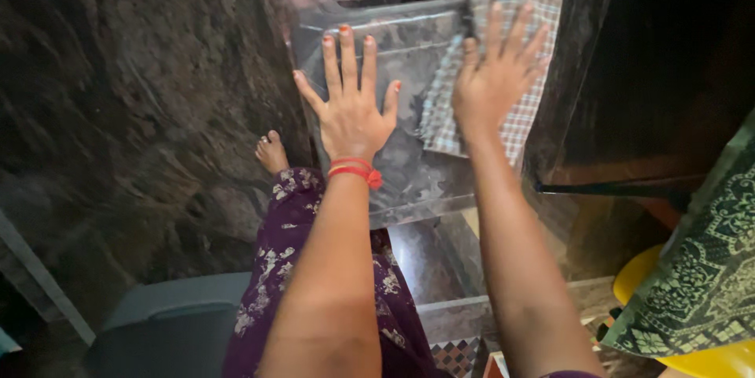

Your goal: The person wipes down all sides of a plastic stool with a checkered cloth, moves it across the room, folds the cloth, and places a purple cushion inside a red tub.

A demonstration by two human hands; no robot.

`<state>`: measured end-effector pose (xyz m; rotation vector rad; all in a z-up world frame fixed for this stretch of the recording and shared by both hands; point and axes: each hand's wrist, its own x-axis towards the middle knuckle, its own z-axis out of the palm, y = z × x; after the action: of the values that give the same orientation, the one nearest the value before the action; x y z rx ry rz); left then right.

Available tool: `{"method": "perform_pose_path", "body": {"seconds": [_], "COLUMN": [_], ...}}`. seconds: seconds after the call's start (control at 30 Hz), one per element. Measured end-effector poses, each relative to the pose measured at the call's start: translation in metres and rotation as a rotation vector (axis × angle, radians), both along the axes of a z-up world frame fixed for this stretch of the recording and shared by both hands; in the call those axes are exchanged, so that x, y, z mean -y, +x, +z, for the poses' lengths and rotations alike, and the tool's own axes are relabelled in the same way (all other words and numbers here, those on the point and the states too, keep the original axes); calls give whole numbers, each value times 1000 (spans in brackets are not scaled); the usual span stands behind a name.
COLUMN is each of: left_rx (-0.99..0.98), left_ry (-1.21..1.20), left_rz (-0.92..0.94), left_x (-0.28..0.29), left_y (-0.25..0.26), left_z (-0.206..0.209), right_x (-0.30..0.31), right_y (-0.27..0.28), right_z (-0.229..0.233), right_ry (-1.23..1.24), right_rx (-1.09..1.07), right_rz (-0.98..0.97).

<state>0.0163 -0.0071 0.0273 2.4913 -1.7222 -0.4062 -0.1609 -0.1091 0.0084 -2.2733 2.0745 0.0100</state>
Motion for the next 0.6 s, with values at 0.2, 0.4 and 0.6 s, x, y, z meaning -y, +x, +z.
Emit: {"method": "perform_pose_path", "body": {"seconds": [0.2,0.4,0.6], "left_rx": [-130,-70,-43], "left_ry": [14,-13,6], "left_rz": [4,-4,-6], "left_x": [0,-1,-1], "left_y": [5,4,3], "left_z": [5,2,3], "right_x": [-37,-37,10], "right_y": [43,59,31], "right_z": [16,22,2], "right_ry": [57,53,3], "right_rx": [89,116,39], "right_rz": [169,92,-54]}}
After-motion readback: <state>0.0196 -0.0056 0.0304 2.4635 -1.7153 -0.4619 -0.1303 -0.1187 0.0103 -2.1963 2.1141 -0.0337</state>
